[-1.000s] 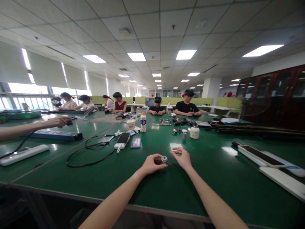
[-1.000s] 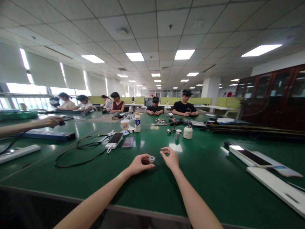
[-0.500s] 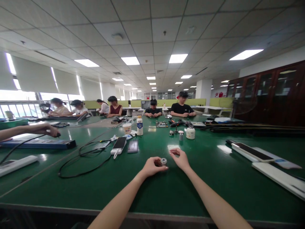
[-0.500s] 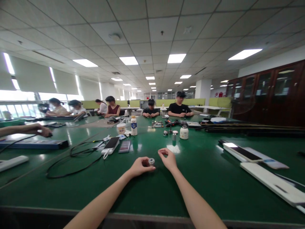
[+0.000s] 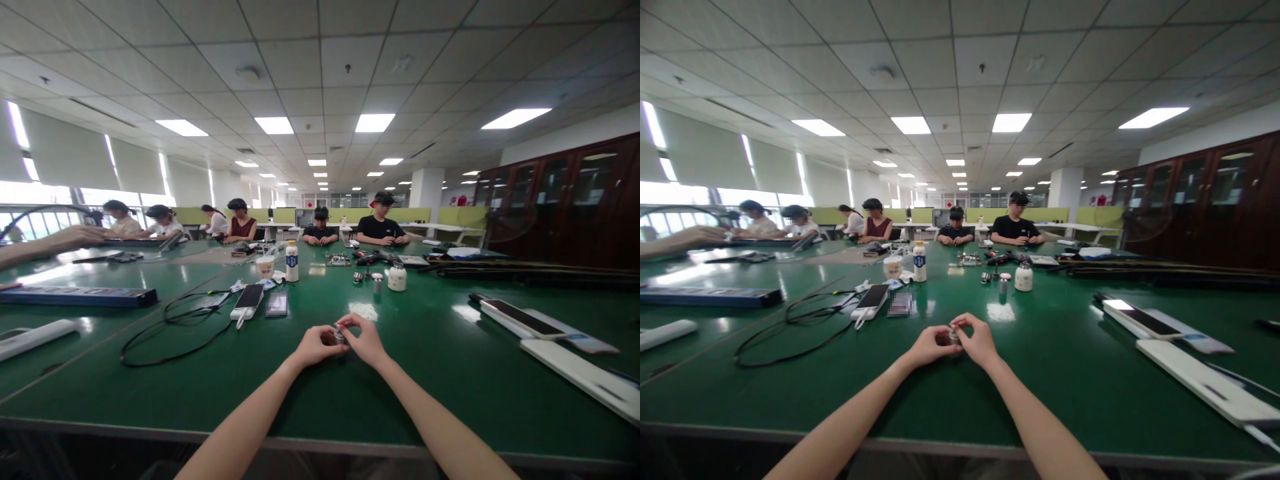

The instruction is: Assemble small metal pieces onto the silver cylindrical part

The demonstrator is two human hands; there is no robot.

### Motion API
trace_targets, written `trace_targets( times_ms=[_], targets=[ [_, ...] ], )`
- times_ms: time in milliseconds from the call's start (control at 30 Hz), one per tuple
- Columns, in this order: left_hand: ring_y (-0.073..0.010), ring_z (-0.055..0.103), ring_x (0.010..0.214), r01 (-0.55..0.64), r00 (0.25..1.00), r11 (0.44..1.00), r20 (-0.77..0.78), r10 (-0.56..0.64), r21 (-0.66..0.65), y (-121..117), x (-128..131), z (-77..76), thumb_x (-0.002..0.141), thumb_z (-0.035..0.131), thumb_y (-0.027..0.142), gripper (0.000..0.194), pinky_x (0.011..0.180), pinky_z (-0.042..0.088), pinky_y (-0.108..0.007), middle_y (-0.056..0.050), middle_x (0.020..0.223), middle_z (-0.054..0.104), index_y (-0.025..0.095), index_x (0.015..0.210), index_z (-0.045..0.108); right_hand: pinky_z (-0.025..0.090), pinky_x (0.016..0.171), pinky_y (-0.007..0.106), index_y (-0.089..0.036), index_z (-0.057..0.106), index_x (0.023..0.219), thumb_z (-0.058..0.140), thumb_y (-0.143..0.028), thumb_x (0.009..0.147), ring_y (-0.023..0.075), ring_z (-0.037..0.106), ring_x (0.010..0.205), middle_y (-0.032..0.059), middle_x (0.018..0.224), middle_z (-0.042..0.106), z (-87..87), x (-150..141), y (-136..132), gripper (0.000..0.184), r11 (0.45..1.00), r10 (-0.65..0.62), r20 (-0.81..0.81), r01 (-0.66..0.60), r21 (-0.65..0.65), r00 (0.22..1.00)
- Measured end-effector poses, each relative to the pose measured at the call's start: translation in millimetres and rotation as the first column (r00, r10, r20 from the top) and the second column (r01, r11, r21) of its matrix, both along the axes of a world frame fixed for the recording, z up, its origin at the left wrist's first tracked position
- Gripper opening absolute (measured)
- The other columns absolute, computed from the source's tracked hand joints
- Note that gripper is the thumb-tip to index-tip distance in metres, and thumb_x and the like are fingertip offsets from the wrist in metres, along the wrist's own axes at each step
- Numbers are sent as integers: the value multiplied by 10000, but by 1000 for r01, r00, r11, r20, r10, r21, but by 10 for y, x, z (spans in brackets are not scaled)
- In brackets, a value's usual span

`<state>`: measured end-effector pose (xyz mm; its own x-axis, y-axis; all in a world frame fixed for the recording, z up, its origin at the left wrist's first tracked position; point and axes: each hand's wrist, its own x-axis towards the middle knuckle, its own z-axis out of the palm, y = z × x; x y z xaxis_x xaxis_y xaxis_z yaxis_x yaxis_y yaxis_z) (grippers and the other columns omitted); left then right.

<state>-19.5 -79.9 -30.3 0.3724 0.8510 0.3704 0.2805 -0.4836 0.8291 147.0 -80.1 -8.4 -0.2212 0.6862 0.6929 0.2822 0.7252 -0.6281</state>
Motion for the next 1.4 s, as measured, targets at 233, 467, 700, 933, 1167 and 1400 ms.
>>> trace_targets(
  times_ms=[233, 467, 700, 933, 1167, 1400],
  targets=[
    [-148, 600, 686, -28, 999, 1000, -31, 28, 13, -9, 1, 22, 606, 735, 461, 427, 633, 450, -221, -54, 759, 666, 119, 848, 654, 505, 727, 309, -188, 635, 813, 565, -256, 776, 165, 641, 742, 26, 778, 672, -5, 15, 15, 105, 1000, -17, -14, 18, 10, 1000],
    [-146, 595, 665, -58, 997, 998, -55, 59, 28, -7, 0, 18, 608, 724, 485, 443, 611, 441, -221, -50, 746, 668, 123, 855, 659, 494, 728, 323, -194, 596, 944, 589, -341, 767, 183, 656, 699, 11, 686, 673, 28, 15, -9, 230, 998, -35, -28, 33, -61, 999],
    [-160, 606, 710, -68, 995, 997, -74, 69, 23, 29, -3, -14, 608, 723, 494, 482, 645, 452, -232, -65, 792, 679, 124, 910, 658, 430, 548, 269, -168, 626, 958, 481, -459, 832, 153, 550, 488, -17, 501, 571, 52, 107, 64, 349, 976, -191, -97, 177, -129, 977],
    [-139, 582, 662, -75, 993, 995, -88, 80, 61, 6, 13, 13, 632, 709, 477, 433, 609, 435, -219, -43, 736, 661, 121, 872, 658, 351, 472, 237, -237, 742, 745, 622, -427, 726, 130, 483, 512, 8, 557, 572, -8, 114, 62, 225, 991, -131, 199, 134, 1, 971],
    [-158, 607, 713, -97, 994, 994, -48, 100, 58, 12, 6, 14, 633, 727, 398, 407, 672, 457, -242, -54, 804, 685, 138, 937, 649, 382, 488, 248, -201, 741, 818, 551, -462, 773, 142, 494, 522, 27, 600, 619, -37, 174, 246, 326, 978, -206, 32, 207, -38, 978],
    [-161, 617, 783, -103, 994, 994, 47, 102, 28, 67, -5, -12, 631, 731, 255, 358, 746, 464, -257, -55, 881, 685, 143, 952, 620, 419, 767, 424, -315, 748, 766, 608, -490, 717, 271, 566, 870, 60, 835, 668, -259, 440, 451, 230, 894, -413, 397, 449, 2, 820]
  ],
)
